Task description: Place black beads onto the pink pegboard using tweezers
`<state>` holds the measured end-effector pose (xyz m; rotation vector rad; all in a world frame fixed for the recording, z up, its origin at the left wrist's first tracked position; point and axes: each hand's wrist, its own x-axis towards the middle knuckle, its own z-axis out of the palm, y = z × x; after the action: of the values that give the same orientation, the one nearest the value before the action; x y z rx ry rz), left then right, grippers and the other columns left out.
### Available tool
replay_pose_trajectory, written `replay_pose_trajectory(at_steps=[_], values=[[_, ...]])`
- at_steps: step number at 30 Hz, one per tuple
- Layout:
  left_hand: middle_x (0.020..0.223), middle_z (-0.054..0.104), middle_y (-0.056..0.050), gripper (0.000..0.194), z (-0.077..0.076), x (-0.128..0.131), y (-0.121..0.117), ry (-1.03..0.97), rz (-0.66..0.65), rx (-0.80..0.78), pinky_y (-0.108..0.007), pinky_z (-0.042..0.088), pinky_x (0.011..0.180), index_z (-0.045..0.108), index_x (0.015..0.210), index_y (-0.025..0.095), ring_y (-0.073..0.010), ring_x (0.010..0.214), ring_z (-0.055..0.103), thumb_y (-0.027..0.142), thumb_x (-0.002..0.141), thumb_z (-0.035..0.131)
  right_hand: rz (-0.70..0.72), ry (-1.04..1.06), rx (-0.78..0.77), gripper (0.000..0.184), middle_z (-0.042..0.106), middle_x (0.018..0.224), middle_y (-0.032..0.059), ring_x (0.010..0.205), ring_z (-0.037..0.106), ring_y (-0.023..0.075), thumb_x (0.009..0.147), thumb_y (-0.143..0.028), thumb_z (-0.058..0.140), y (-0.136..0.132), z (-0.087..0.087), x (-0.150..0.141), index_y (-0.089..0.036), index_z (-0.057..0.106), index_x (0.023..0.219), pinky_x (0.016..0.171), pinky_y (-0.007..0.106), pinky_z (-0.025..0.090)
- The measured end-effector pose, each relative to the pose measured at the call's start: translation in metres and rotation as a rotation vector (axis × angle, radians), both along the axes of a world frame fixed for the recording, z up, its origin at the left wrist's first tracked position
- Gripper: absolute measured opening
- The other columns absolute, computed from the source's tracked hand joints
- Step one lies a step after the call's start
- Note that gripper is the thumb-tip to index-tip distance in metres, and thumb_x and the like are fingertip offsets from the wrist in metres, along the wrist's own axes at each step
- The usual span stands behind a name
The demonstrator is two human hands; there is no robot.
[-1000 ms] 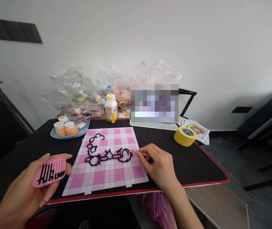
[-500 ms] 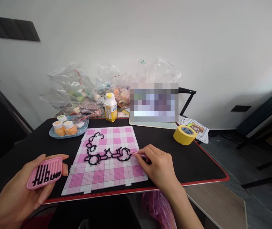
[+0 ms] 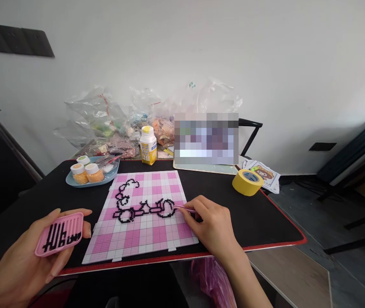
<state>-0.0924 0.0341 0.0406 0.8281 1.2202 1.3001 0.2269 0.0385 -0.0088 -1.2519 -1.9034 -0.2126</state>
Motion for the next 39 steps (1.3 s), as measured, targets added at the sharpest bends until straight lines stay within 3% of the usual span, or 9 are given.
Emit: replay_pose_trajectory(at_steps=[17,21,27,31,35,37,39], values=[[0.062,0.076,-0.007,0.039,0.0,0.0,-0.002,0.02,-0.007,-0.001,-0.013,0.033,0.026,0.078,0.092,0.009,-0.0045,0.023,0.044,0.046,0.081,0.073,0.004,0.008,-0.009,0.022,0.072,0.078,0.0032,0.058,0.062,0.0102,0.1,-0.031,0.062,-0.001,-0.001,0.0,-0.017,0.073,0.086,0.053,0.02,0.047],[0.061,0.075,-0.006,0.043,0.001,0.0,-0.002,0.018,0.0,-0.014,-0.014,0.032,0.025,0.077,0.093,0.009,-0.0048,0.023,0.044,0.048,0.076,0.077,0.002,0.001,0.005,0.022,0.071,0.078,0.0026,0.058,0.062,0.0102,0.1,-0.031,0.062,0.0,-0.002,0.001,-0.017,0.072,0.086,0.052,0.021,0.046],[0.061,0.076,-0.007,0.051,0.002,0.001,-0.005,-0.013,-0.012,-0.047,-0.015,0.031,0.025,0.076,0.094,0.009,-0.0052,0.022,0.043,0.054,0.072,0.08,-0.025,0.015,0.138,0.014,0.072,0.078,0.0019,0.055,0.06,0.0089,0.097,-0.024,0.066,-0.002,0.003,-0.003,-0.017,0.07,0.086,0.048,0.02,0.045],[0.065,0.078,-0.01,0.06,-0.002,0.009,-0.012,-0.074,-0.131,-0.09,-0.02,0.035,0.024,0.076,0.098,0.011,-0.0091,0.021,0.045,0.062,0.067,0.082,0.004,0.037,0.3,0.008,0.071,0.075,0.0021,0.058,0.064,0.0094,0.095,-0.016,0.068,-0.017,0.016,-0.022,-0.016,0.067,0.087,0.052,0.019,0.049],[0.067,0.078,-0.011,0.061,-0.007,0.026,-0.026,-0.109,-0.297,-0.098,-0.018,0.032,0.025,0.075,0.099,0.014,-0.0098,0.023,0.048,0.069,0.075,0.073,0.114,0.095,0.289,0.009,0.072,0.074,0.0018,0.06,0.067,0.0097,0.099,-0.02,0.063,-0.042,0.023,-0.058,-0.017,0.067,0.091,0.054,0.02,0.051],[0.068,0.078,-0.011,0.06,-0.012,0.033,-0.033,-0.087,-0.299,-0.115,-0.02,0.035,0.027,0.075,0.102,0.015,-0.01,0.024,0.049,0.07,0.078,0.069,0.122,0.131,0.294,0.016,0.071,0.072,0.0005,0.059,0.067,0.01,0.103,-0.026,0.057,-0.052,0.022,-0.075,-0.019,0.065,0.091,0.053,0.022,0.049],[0.064,0.076,-0.01,0.061,-0.02,0.037,-0.039,-0.017,-0.205,-0.16,-0.022,0.035,0.025,0.077,0.104,0.017,-0.0118,0.023,0.047,0.071,0.078,0.067,0.133,0.173,0.273,0.018,0.071,0.072,0.0003,0.057,0.064,0.0102,0.104,-0.028,0.056,-0.057,0.02,-0.087,-0.02,0.065,0.09,0.051,0.023,0.046]])
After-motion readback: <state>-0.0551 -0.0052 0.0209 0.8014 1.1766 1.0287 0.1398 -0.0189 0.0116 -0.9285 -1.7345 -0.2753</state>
